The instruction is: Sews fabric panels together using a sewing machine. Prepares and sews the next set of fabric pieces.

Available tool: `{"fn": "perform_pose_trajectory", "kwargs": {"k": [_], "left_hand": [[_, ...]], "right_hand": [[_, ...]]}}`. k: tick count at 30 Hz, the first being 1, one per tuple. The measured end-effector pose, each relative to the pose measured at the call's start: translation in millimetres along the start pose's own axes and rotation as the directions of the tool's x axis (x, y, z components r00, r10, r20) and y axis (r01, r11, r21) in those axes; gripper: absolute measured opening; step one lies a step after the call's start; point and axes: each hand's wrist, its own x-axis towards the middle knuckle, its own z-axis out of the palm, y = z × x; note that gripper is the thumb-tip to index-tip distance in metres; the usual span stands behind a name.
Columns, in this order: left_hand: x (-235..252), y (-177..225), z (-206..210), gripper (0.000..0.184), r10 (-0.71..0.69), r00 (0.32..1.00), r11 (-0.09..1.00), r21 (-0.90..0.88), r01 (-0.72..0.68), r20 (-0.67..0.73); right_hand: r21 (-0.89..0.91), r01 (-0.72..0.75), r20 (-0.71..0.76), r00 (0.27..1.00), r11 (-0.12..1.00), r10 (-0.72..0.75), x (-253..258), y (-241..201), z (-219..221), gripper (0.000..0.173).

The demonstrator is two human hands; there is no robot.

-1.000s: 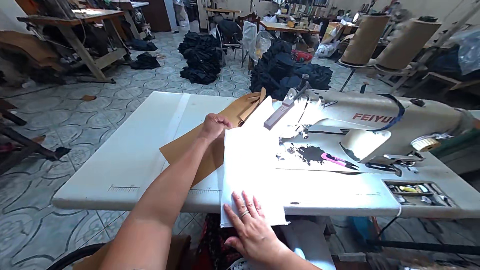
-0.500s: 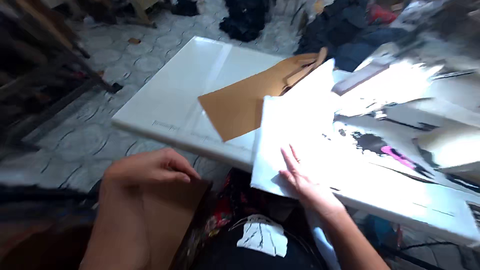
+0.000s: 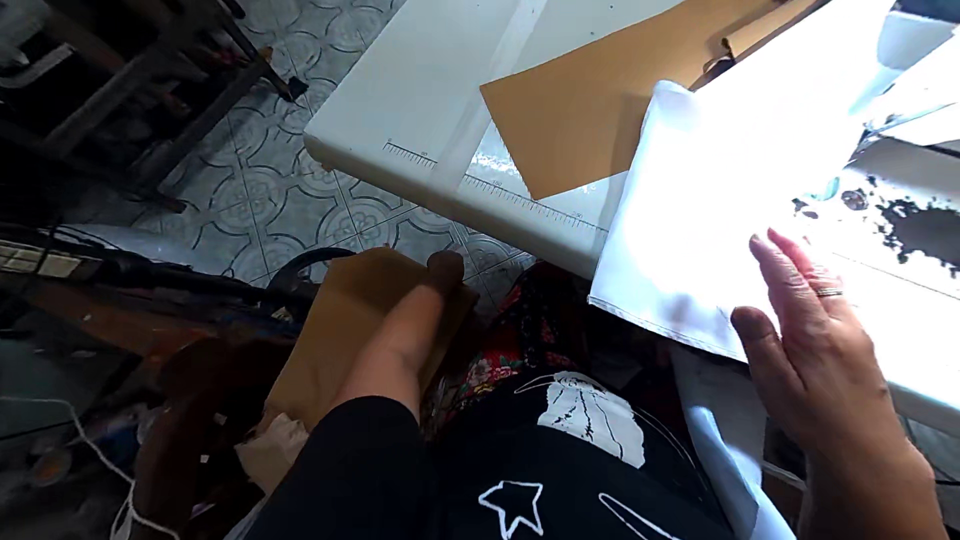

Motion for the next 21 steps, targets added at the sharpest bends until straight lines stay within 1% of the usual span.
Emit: {"fn": "perform_pose_trajectory", "kwargs": {"k": [2,3,4,5,6,7,8,9,10,11,12,13,14,15,16,17,18,19,20,21], "left_hand": [[11,-2,2,0.04,0.022,0.999,1.0,0.015,-0.022,0.032],[14,-9,5,0.041,0.057,0.998,0.998,-0.007,-0.057,0.027],[18,-19,10,0.04,0.106,0.994,0.993,-0.054,-0.107,-0.015],[22,-31,18,0.036,0.157,0.983,0.976,-0.136,-0.17,-0.1],[22,-41,28,0.033,0.191,0.952,0.934,-0.253,-0.251,-0.239],[18,-47,36,0.028,0.18,0.9,0.868,-0.366,-0.335,-0.397],[9,-49,40,0.028,0.12,0.853,0.808,-0.449,-0.381,-0.507],[-14,-48,32,0.033,0.049,0.844,0.759,-0.53,-0.379,-0.534],[-41,-48,22,0.041,-0.023,0.863,0.719,-0.609,-0.336,-0.504],[-69,-49,12,0.046,-0.077,0.893,0.662,-0.692,-0.288,-0.444],[-90,-50,10,0.051,-0.11,0.913,0.557,-0.785,-0.27,-0.392],[-89,-45,29,0.05,-0.285,0.806,0.386,-0.832,-0.399,-0.519],[-83,-39,41,0.049,-0.457,0.663,0.263,-0.802,-0.536,-0.593],[-86,-37,40,0.049,-0.542,0.574,0.209,-0.761,-0.614,-0.613],[-96,-37,31,0.049,-0.588,0.518,0.189,-0.728,-0.659,-0.621],[-111,-36,15,0.049,-0.63,0.482,0.126,-0.693,-0.71,-0.609],[-128,-34,-3,0.05,-0.657,0.464,0.047,-0.647,-0.761,-0.594],[-146,-30,-23,0.05,-0.66,0.468,-0.047,-0.59,-0.806,-0.587],[-163,-23,-45,0.048,-0.635,0.485,-0.153,-0.518,-0.842,-0.601],[-177,-16,-65,0.046,-0.594,0.481,-0.237,-0.431,-0.871,-0.645]], "right_hand": [[-0.004,-0.018,0.032,0.999,1.0,0.018,-1,6,1,0.066],[-0.005,-0.026,0.05,0.998,1.0,0.026,0,9,3,0.065],[-0.008,-0.036,0.07,0.997,0.999,0.037,4,11,6,0.064],[-0.009,-0.039,0.089,0.995,0.999,0.039,10,12,9,0.062],[0.0,-0.041,0.108,0.993,0.999,0.041,18,12,11,0.059],[0.014,-0.05,0.126,0.991,0.999,0.048,26,12,14,0.055],[0.027,-0.061,0.138,0.989,0.998,0.057,35,13,17,0.051],[0.03,-0.07,0.146,0.987,0.997,0.065,45,14,22,0.048],[0.014,-0.065,0.142,0.988,0.998,0.062,53,16,28,0.047],[0.0,-0.05,0.122,0.991,0.999,0.05,61,20,35,0.048],[-0.017,-0.039,0.102,0.994,0.999,0.041,67,25,44,0.05],[-0.02,-0.042,0.092,0.995,0.999,0.043,70,31,54,0.052],[-0.035,-0.06,0.107,0.992,0.998,0.064,73,33,61,0.056],[-0.049,-0.081,0.122,0.989,0.995,0.087,74,34,65,0.058],[-0.053,-0.095,0.112,0.989,0.994,0.101,75,34,69,0.059],[-0.038,-0.104,0.091,0.99,0.994,0.107,75,32,71,0.058],[0.003,-0.104,0.054,0.993,0.995,0.104,74,26,70,0.056],[0.079,-0.074,-0.027,0.997,0.994,0.076,72,16,69,0.051],[0.171,-0.007,-0.13,0.991,0.985,0.03,68,1,68,0.046],[0.287,0.106,-0.232,0.972,0.952,-0.038,64,-18,70,0.04]]}}
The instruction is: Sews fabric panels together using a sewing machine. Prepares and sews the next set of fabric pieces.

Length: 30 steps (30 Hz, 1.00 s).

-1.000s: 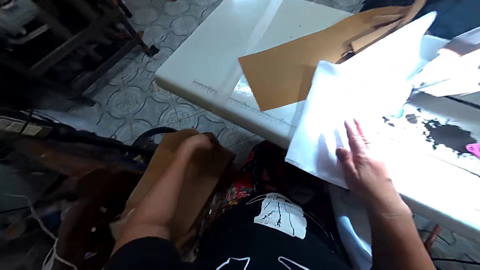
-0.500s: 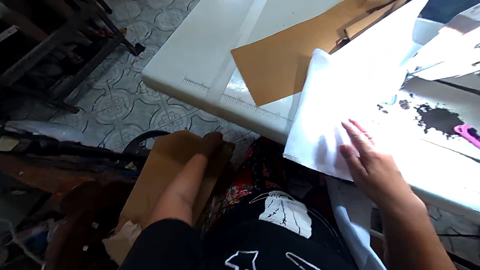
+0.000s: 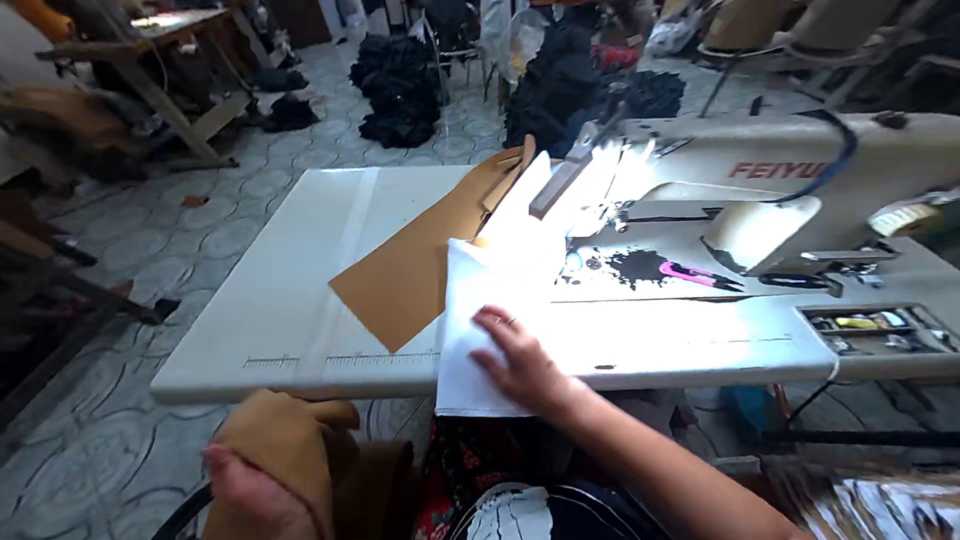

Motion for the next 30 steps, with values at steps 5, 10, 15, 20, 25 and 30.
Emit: {"fn": "perform_pose_trajectory", "kwargs": {"k": [5,10,15,20,25,30], "left_hand": [[0,69,100,0.046,0.24,0.961,0.971,-0.048,-0.236,0.136],[16,87,161,0.046,0.214,0.972,0.977,-0.006,-0.215,0.098],[51,74,133,0.049,0.088,0.996,0.994,0.073,-0.087,-0.006],[77,91,102,0.046,0.277,0.949,0.961,0.022,-0.277,-0.153],[68,53,120,0.047,0.738,0.658,0.656,-0.382,-0.651,0.145],[-28,-3,176,0.025,0.47,0.621,0.838,-0.096,-0.537,0.627]], "right_hand": [[0.667,-0.064,0.304,0.933,0.742,-0.193,-38,-90,47,0.082],[0.638,-0.358,0.51,0.86,0.681,-0.025,-40,-97,64,0.038],[0.652,-0.436,0.518,0.854,0.62,0.056,-11,-93,31,0.025],[0.738,-0.221,0.353,0.932,0.638,-0.085,4,-107,2,0.025],[0.668,0.11,0.2,0.926,0.736,-0.321,-22,-89,-25,0.014],[0.291,0.121,0.357,0.907,0.949,-0.225,-60,-34,-54,0.01]]}}
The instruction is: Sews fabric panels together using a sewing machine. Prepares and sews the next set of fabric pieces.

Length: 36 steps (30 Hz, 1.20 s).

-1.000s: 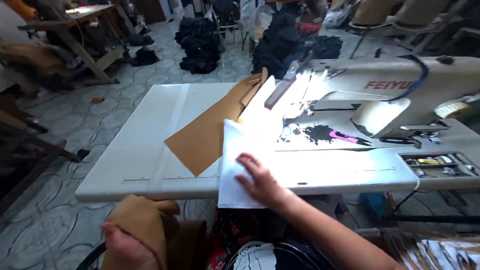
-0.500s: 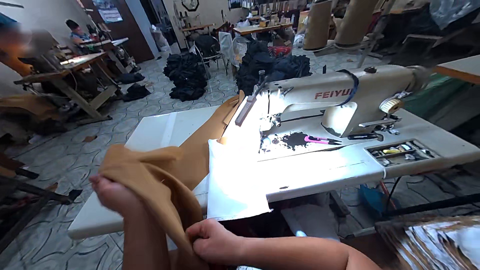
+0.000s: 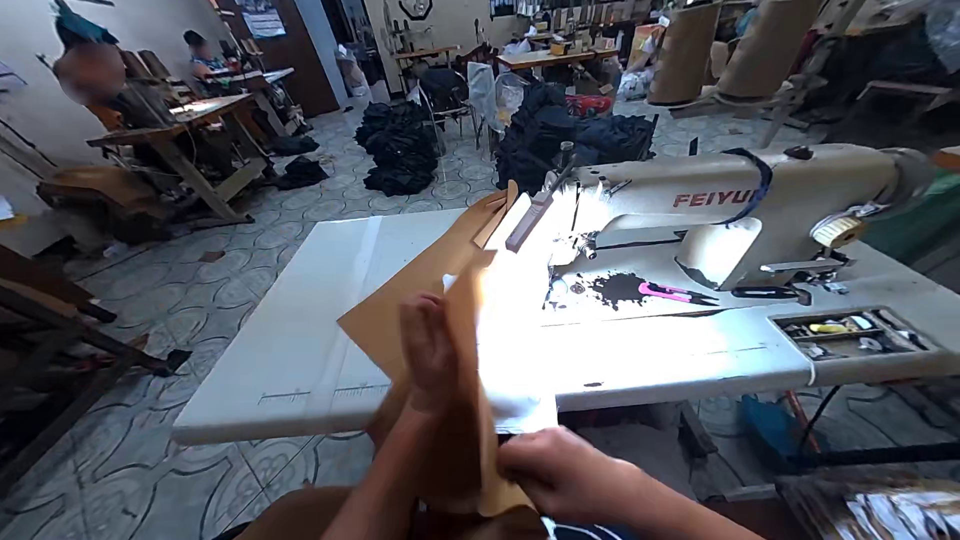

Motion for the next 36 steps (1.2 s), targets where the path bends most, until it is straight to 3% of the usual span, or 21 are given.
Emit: {"fn": "perform_pose_trajectory", "kwargs": {"k": [3,5,7,9,12,13,14,16,17,19,23,26,29,33,35,36], "left_hand": [[-22,-10,31,0.03,-0.26,0.936,0.935,0.306,0.181,0.239],[-28,-8,39,0.027,-0.293,0.918,0.925,0.32,0.202,0.266],[-33,-2,38,0.025,-0.29,0.9,0.931,0.316,0.185,0.327],[-36,0,34,0.023,-0.273,0.861,0.939,0.313,0.142,0.429],[-33,-7,26,0.019,-0.22,0.807,0.956,0.285,0.068,0.547],[-29,-10,24,0.019,-0.21,0.802,0.954,0.298,0.041,0.56],[-26,-11,22,0.021,-0.212,0.79,0.946,0.324,0.018,0.576],[-17,-10,21,0.033,-0.257,0.709,0.914,0.404,-0.044,0.657],[-13,-8,23,0.04,-0.3,0.638,0.891,0.448,-0.079,0.709],[-13,-3,30,0.044,-0.34,0.55,0.853,0.496,-0.161,0.763],[-15,-5,38,0.038,-0.238,0.613,0.895,0.415,-0.163,0.754],[-5,-8,40,0.027,-0.253,0.605,0.918,0.385,-0.096,0.755],[6,1,39,0.019,-0.206,0.606,0.925,0.355,-0.135,0.769],[26,25,26,0.016,0.064,0.609,0.976,0.077,-0.203,0.791],[29,32,20,0.015,0.224,0.616,0.942,-0.006,-0.335,0.755],[29,35,18,0.016,0.287,0.614,0.919,-0.031,-0.393,0.735]], "right_hand": [[-0.26,-0.184,-0.323,0.942,0.948,0.094,0,35,-30,0.017],[-0.301,-0.355,-0.395,0.891,0.885,0.223,10,47,-47,0.024],[-0.254,-0.508,-0.294,0.851,0.823,0.435,23,51,-58,0.031],[-0.21,-0.678,-0.095,0.732,0.705,0.675,34,53,-60,0.036],[-0.114,-0.74,-0.099,0.673,0.664,0.733,32,54,-35,0.029],[-0.175,-0.74,-0.077,0.668,0.649,0.74,38,42,-33,0.027],[-0.27,-0.684,-0.075,0.717,0.678,0.693,32,34,-27,0.03],[-0.495,-0.514,-0.286,0.858,0.7,0.427,8,40,-2,0.029],[-0.558,-0.477,-0.344,0.878,0.679,0.334,-1,44,5,0.029],[-0.534,-0.527,-0.371,0.848,0.661,0.377,-13,42,4,0.028],[-0.46,-0.566,-0.399,0.82,0.684,0.41,-27,42,-17,0.03],[-0.382,-0.583,-0.391,0.805,0.717,0.446,-27,44,-29,0.034],[-0.346,-0.612,-0.411,0.781,0.711,0.471,-24,42,-35,0.032],[-0.31,-0.69,-0.385,0.72,0.654,0.577,-18,45,-48,0.039],[-0.325,-0.672,-0.428,0.732,0.666,0.53,-18,55,-51,0.038],[-0.347,-0.64,-0.489,0.747,0.686,0.449,-18,64,-50,0.028]]}}
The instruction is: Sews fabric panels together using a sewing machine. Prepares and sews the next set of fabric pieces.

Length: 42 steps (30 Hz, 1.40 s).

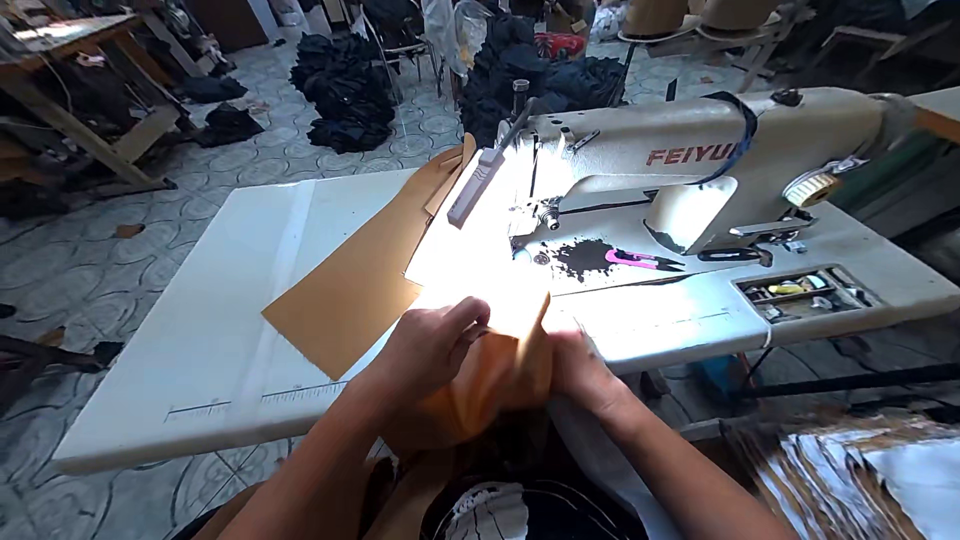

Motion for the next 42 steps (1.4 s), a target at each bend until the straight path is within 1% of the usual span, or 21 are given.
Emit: {"fn": "perform_pose_trajectory", "kwargs": {"k": [1,3,6,8,10,12,14,15,17,18,21,24,26,28,30,32,34,36,39,41,42], "left_hand": [[-2,2,-2,0.019,0.046,0.999,0.999,0.007,-0.046,-0.003],[-5,9,-8,0.026,0.12,0.992,0.992,-0.033,-0.119,0.035],[-3,26,-23,0.026,0.228,0.971,0.97,-0.105,-0.221,0.068],[7,26,-31,0.025,0.244,0.97,0.964,-0.113,-0.239,0.026],[20,7,-26,0.024,0.155,0.987,0.988,-0.022,-0.156,-0.029],[31,-24,-12,0.021,-0.071,0.997,0.994,0.087,0.069,0.019],[40,-53,6,0.021,-0.373,0.919,0.923,0.155,0.353,0.126],[41,-65,15,0.02,-0.469,0.866,0.881,0.155,0.447,0.172],[40,-81,28,0.02,-0.542,0.804,0.84,0.159,0.519,0.244],[38,-83,32,0.018,-0.548,0.8,0.836,0.158,0.525,0.245],[30,-81,34,0.017,-0.519,0.829,0.855,0.129,0.503,0.209],[21,-81,35,0.019,-0.5,0.843,0.866,0.115,0.487,0.198],[18,-79,33,0.023,-0.496,0.844,0.868,0.137,0.477,0.203],[15,-79,36,0.025,-0.405,0.899,0.91,0.162,0.381,0.164],[16,-77,40,0.033,-0.309,0.941,0.943,0.174,0.284,0.137],[22,-67,39,0.042,-0.317,0.927,0.947,0.123,0.297,0.201],[30,-55,37,0.033,-0.34,0.89,0.938,0.036,0.346,0.302],[34,-49,39,0.023,-0.334,0.864,0.926,-0.039,0.375,0.376],[38,-54,50,0.018,-0.161,0.943,0.959,-0.18,0.219,0.29],[45,-58,51,0.019,-0.101,0.937,0.953,-0.239,0.188,0.335],[48,-58,49,0.02,-0.135,0.914,0.936,-0.253,0.244,0.383]], "right_hand": [[0.021,-0.02,-0.019,1.0,1.0,0.02,4,1,-1,0.023],[0.107,-0.165,0.015,0.986,0.98,0.164,21,1,-8,0.02],[0.242,-0.198,-0.009,0.978,0.95,0.206,46,9,-18,0.016],[0.311,-0.201,-0.005,0.977,0.929,0.213,55,12,-20,0.023],[0.349,-0.192,0.0,0.979,0.917,0.205,57,12,-18,0.028],[0.343,-0.207,0.051,0.978,0.916,0.202,52,11,-18,0.026],[0.326,-0.288,0.133,0.957,0.9,0.258,50,10,-22,0.029],[0.329,-0.269,0.106,0.963,0.905,0.248,54,14,-20,0.033],[0.358,-0.249,0.06,0.968,0.9,0.243,59,20,-19,0.034],[0.376,-0.245,0.056,0.969,0.894,0.242,59,23,-20,0.038],[0.462,-0.212,0.047,0.975,0.861,0.215,59,35,-20,0.023],[0.544,-0.285,0.156,0.958,0.789,0.239,61,36,-23,0.024],[0.519,-0.258,0.154,0.966,0.815,0.208,62,34,-23,0.041],[0.48,-0.226,0.106,0.974,0.847,0.2,60,30,-20,0.057],[0.466,-0.247,0.066,0.967,0.849,0.245,56,26,-21,0.053],[0.474,-0.219,-0.002,0.968,0.853,0.25,49,26,-21,0.041],[0.492,-0.192,-0.059,0.966,0.849,0.252,39,30,-22,0.033],[0.483,-0.23,-0.078,0.95,0.845,0.303,29,34,-23,0.045],[0.463,-0.239,-0.143,0.93,0.853,0.338,20,39,-21,0.065],[0.471,-0.207,-0.189,0.926,0.858,0.327,18,39,-25,0.067],[0.468,-0.171,-0.22,0.928,0.867,0.302,18,40,-27,0.066]]}}
